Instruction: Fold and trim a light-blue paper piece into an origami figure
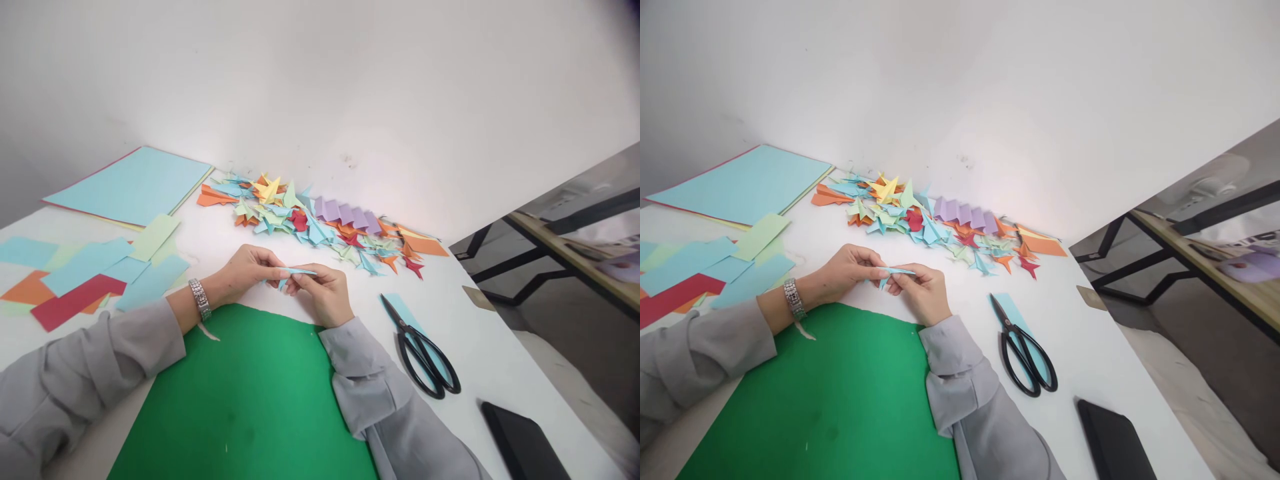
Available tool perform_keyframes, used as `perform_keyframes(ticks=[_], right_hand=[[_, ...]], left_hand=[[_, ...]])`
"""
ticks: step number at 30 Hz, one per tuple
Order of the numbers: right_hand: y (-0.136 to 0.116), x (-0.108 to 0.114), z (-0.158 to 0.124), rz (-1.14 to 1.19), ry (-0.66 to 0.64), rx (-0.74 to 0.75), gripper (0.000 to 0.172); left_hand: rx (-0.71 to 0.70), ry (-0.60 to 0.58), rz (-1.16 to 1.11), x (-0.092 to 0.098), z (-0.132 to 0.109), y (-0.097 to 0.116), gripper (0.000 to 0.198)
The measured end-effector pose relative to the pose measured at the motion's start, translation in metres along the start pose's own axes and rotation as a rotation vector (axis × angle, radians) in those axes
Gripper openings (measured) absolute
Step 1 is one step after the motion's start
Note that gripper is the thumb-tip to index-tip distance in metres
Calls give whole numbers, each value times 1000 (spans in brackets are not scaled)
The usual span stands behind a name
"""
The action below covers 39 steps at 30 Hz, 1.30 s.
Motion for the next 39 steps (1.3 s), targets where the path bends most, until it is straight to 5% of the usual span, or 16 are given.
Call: perform_keyframes(ticks=[39], right_hand=[[-2,3,1,-81,79,-32,23]], left_hand=[[-74,47,182,-2,-5,7,10]])
Point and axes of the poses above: each hand's wrist, its own z-axis towards the middle knuckle, its own x-axis out of the back of the hand, y = z × x, the point moved 6 cm from there along z, towards the middle knuckle, and after that the axes turned 14 degrees about x, right-handed, at the moved point
